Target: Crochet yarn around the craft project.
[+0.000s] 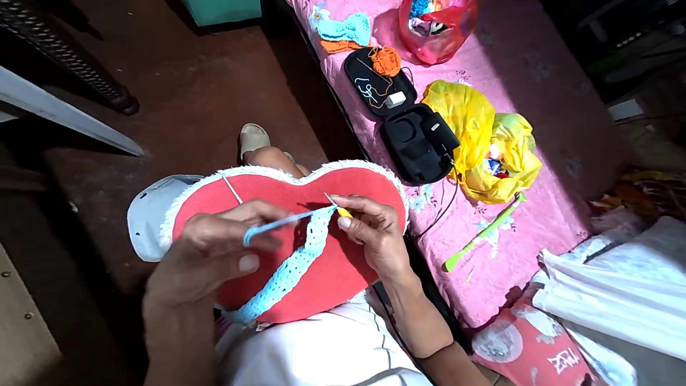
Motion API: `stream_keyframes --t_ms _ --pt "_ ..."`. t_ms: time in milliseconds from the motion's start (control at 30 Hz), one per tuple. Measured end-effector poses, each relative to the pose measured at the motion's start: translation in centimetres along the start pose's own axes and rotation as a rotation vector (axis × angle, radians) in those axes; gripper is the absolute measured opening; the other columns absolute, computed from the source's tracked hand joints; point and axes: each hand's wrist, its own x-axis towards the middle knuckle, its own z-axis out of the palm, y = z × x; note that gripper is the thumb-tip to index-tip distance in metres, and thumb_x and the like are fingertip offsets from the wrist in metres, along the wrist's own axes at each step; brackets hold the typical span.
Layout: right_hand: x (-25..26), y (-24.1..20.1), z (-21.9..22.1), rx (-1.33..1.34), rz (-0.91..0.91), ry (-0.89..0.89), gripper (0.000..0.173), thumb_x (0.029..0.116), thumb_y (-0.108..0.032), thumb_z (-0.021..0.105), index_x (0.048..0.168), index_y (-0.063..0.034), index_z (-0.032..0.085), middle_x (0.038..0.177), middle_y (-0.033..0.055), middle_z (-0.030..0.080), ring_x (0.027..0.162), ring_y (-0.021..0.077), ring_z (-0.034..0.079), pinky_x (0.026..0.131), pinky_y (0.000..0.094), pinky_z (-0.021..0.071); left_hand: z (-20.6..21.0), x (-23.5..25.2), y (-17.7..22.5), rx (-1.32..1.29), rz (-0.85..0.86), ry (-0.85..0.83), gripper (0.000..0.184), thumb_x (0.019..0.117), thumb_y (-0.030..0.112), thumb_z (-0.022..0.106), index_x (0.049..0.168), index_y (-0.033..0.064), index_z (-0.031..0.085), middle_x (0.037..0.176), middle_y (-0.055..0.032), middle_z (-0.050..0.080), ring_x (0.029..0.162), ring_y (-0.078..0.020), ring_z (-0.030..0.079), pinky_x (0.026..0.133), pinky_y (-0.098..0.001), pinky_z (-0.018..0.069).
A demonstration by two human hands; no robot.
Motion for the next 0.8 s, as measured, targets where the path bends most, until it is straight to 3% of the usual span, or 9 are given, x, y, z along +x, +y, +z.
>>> stream_keyframes --t_ms 67,100,167,267,367,467,567,700,800 --pt "-0.1 -0.1 0.1 -0.02 -0.009 -0.008 0.027 0.0929 0.005 0.06 0.116 0.0013 0.074 0.094 0.002 0.07 0.066 -0.0027 0.053 0.058 0.0137 0.0442 2.5 1.2 -1.2 -0.058 -0.013 0.15 0.041 0.0904 0.036 0.076 0.129 0.0225 0.071 0.139 -0.0038 0.064 0.124 -0.0212 0.062 0.103 -0.0364 0.0532" --pt "-0.1 -0.2 0.0 -0.033 -0.015 -0.012 0.027 0.093 0.006 0.06 0.116 0.0015 0.073 0.095 0.0026 0.07 0.066 -0.0026 0.053 0.059 0.0138 0.0447 3.4 1.7 -1.9 -0.023 -0.047 0.21 0.057 0.0881 0.032 0.079 0.141 0.0212 0.062 0.14 -0.0055 0.063 0.12 -0.0209 0.064 0.1 -0.035 0.0546" --pt "-0.4 -0.4 -0.2 -0.1 -0.034 -0.011 0.027 0.0925 0.007 0.06 0.116 0.0019 0.073 0.096 0.0028 0.07 0.069 -0.0015 0.055 0.061 0.0145 0.0475 4.9 2.5 -2.8 0.072 -0.103 0.319 0.074 0.0854 0.013 0.075 0.153 0.0163 0.046 0.126 -0.0067 0.067 0.104 -0.0175 0.069 0.087 -0.0296 0.0588" --pt "-0.7 -0.6 -0.7 -0.201 -0.05 -0.011 0.028 0.0921 0.007 0.059 0.116 0.003 0.073 0.1 0.0051 0.071 0.082 0.0029 0.063 0.073 0.018 0.0539 6.6 3.2 -2.9 0.168 -0.138 0.471 0.079 0.0821 -0.008 0.069 0.154 0.01 0.043 0.099 -0.0031 0.075 0.083 -0.0109 0.072 0.075 -0.0227 0.0603" --pt "-0.7 -0.8 -0.9 -0.206 -0.041 0.003 0.027 0.0916 0.007 0.061 0.116 0.0028 0.072 0.104 0.0068 0.071 0.091 0.0073 0.067 0.082 0.0225 0.0577 7.4 3.5 -3.1 0.255 -0.153 0.504 0.081 0.081 -0.011 0.069 0.155 0.008 0.042 0.092 -0.0006 0.076 0.077 -0.0069 0.071 0.071 -0.0184 0.0585" --pt "-0.3 -1.0 -0.8 -0.147 -0.002 0.005 0.028 0.0887 0.006 0.067 0.116 0.002 0.071 0.102 0.0061 0.069 0.084 0.007 0.066 0.076 0.0221 0.0582 8.0 3.7 -3.1 0.309 -0.158 0.501 0.079 0.0814 -0.008 0.068 0.155 0.0067 0.042 0.092 0.0009 0.076 0.075 -0.0047 0.07 0.069 -0.0164 0.0575" --pt "0.0 -1.0 -0.7 -0.077 0.011 0.011 0.032 0.0873 0.008 0.067 0.118 0.0003 0.07 0.093 0.0038 0.068 0.069 0.0013 0.057 0.062 0.0154 0.0493 8.2 3.8 -3.1 0.341 -0.139 0.507 0.08 0.0805 -0.007 0.068 0.154 0.006 0.042 0.091 0.0019 0.075 0.073 -0.0028 0.068 0.066 -0.0147 0.0559" --pt "0.0 -0.6 -0.5 -0.038 -0.006 0.041 0.033 0.0854 0.012 0.064 0.115 -0.0001 0.073 0.097 0.0059 0.073 0.075 0.0027 0.064 0.069 0.0179 0.0545 8.1 3.7 -3.1 0.334 -0.134 0.503 0.081 0.0797 -0.007 0.07 0.154 0.0048 0.041 0.091 0.0017 0.076 0.072 -0.0031 0.069 0.066 -0.015 0.0562" --pt "-0.1 -0.4 -0.3 -0.013 -0.027 0.069 0.034 0.0838 0.013 0.063 0.113 -0.0009 0.075 0.1 0.0057 0.074 0.074 0.0018 0.064 0.068 0.0175 0.0542 8.2 3.8 -3.2 0.211 -0.171 0.54 0.081 0.0782 -0.011 0.07 0.153 0.0066 0.044 0.087 -0.0005 0.075 0.072 -0.0063 0.07 0.066 -0.0174 0.0578"
